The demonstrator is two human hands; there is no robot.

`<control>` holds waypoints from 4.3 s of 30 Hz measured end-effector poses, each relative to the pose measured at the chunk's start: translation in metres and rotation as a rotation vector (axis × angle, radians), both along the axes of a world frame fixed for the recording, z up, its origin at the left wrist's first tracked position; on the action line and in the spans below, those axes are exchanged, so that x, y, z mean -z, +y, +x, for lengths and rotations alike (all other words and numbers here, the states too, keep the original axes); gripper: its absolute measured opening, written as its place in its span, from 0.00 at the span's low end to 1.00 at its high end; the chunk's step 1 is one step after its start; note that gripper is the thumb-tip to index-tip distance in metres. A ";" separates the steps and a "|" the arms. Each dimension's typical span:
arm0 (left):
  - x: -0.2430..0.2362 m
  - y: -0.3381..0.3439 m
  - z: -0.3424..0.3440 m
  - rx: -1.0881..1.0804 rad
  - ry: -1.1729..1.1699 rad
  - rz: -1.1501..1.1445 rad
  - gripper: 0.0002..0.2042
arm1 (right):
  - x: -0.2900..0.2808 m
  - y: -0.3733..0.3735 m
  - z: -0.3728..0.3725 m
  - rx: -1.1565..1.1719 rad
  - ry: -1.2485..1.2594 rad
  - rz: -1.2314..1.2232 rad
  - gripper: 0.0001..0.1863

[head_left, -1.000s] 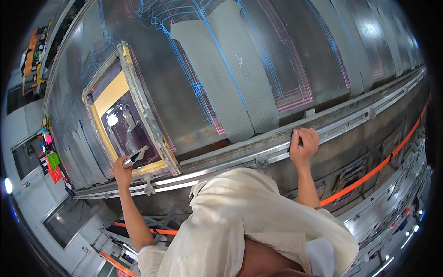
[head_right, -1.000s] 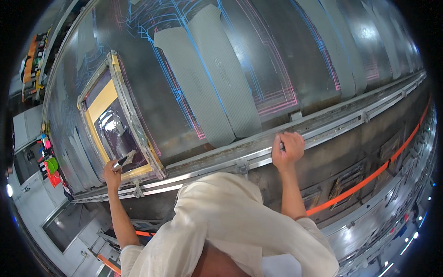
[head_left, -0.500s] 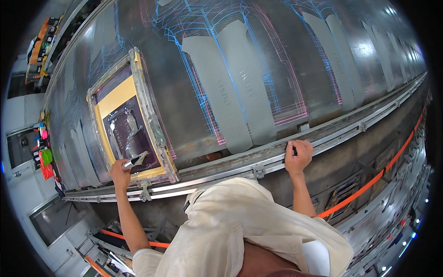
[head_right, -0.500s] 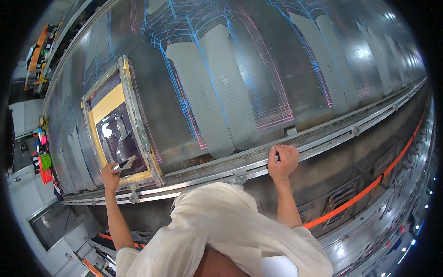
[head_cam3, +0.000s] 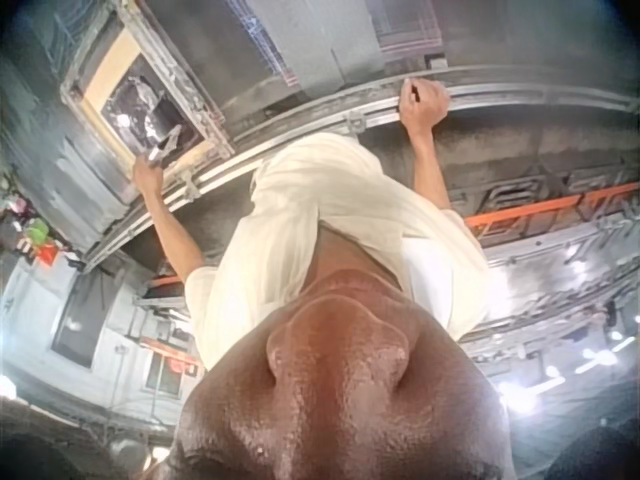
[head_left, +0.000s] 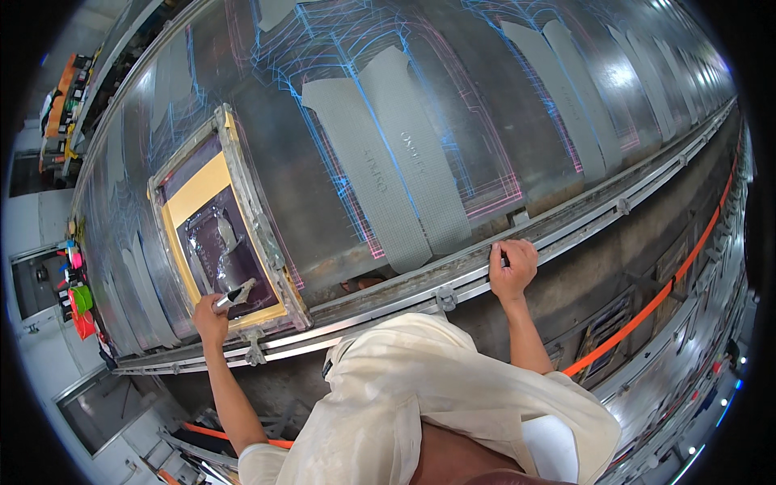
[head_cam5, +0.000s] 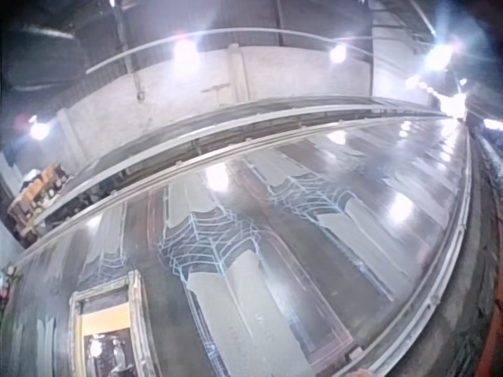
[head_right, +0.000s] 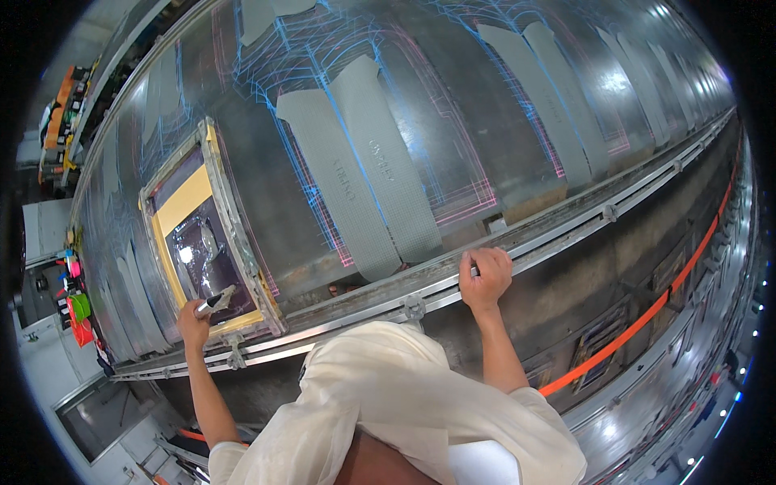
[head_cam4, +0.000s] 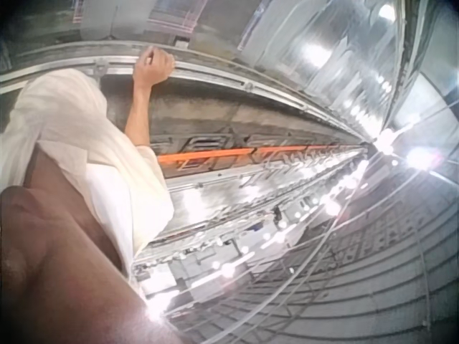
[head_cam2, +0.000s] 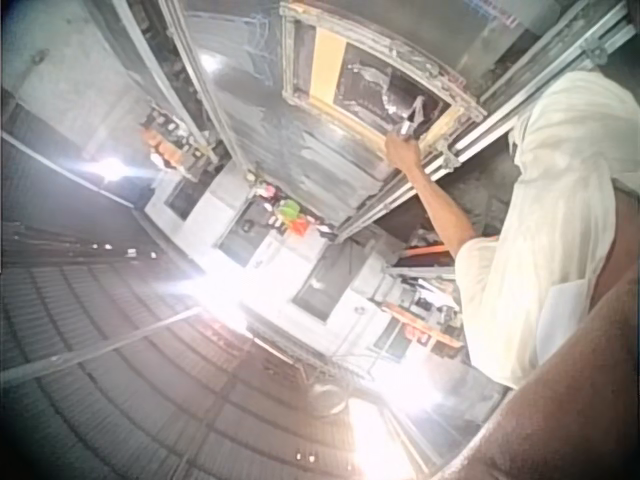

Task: The person performs screen printing on a garment laid on a flat surface. They use a squeegee to pull ink across a screen frame, repeatedly repositioning the frame and applying ink to transfer a design onto the fabric.

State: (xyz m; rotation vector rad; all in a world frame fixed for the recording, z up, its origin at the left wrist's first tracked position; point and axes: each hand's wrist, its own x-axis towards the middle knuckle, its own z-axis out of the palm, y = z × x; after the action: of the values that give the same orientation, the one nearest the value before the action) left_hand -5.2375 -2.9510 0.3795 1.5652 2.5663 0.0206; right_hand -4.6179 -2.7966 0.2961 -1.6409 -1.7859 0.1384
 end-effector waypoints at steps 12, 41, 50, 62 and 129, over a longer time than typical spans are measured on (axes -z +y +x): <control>0.000 -0.002 0.000 -0.017 -0.013 -0.019 0.16 | 0.003 0.001 0.001 -0.014 0.004 -0.002 0.04; -0.003 -0.012 0.009 0.106 -0.013 0.048 0.18 | 0.009 -0.005 -0.004 0.068 -0.037 0.015 0.05; -0.028 -0.016 -0.033 0.434 -0.024 0.098 0.20 | -0.022 -0.015 -0.100 0.092 0.427 -0.273 0.12; -0.018 0.104 -0.105 1.031 -0.153 0.160 0.21 | -0.065 -0.003 -0.366 -0.476 0.330 -0.177 0.08; 0.024 -0.032 -0.076 0.446 -0.258 0.363 0.20 | 0.019 0.055 -0.437 -0.108 0.122 -0.383 0.19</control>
State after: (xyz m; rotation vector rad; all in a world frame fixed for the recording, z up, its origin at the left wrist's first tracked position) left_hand -5.3139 -2.9826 0.3560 2.0685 2.0503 0.6263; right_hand -5.0551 -2.7414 0.2773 -1.7496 -1.8339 0.6508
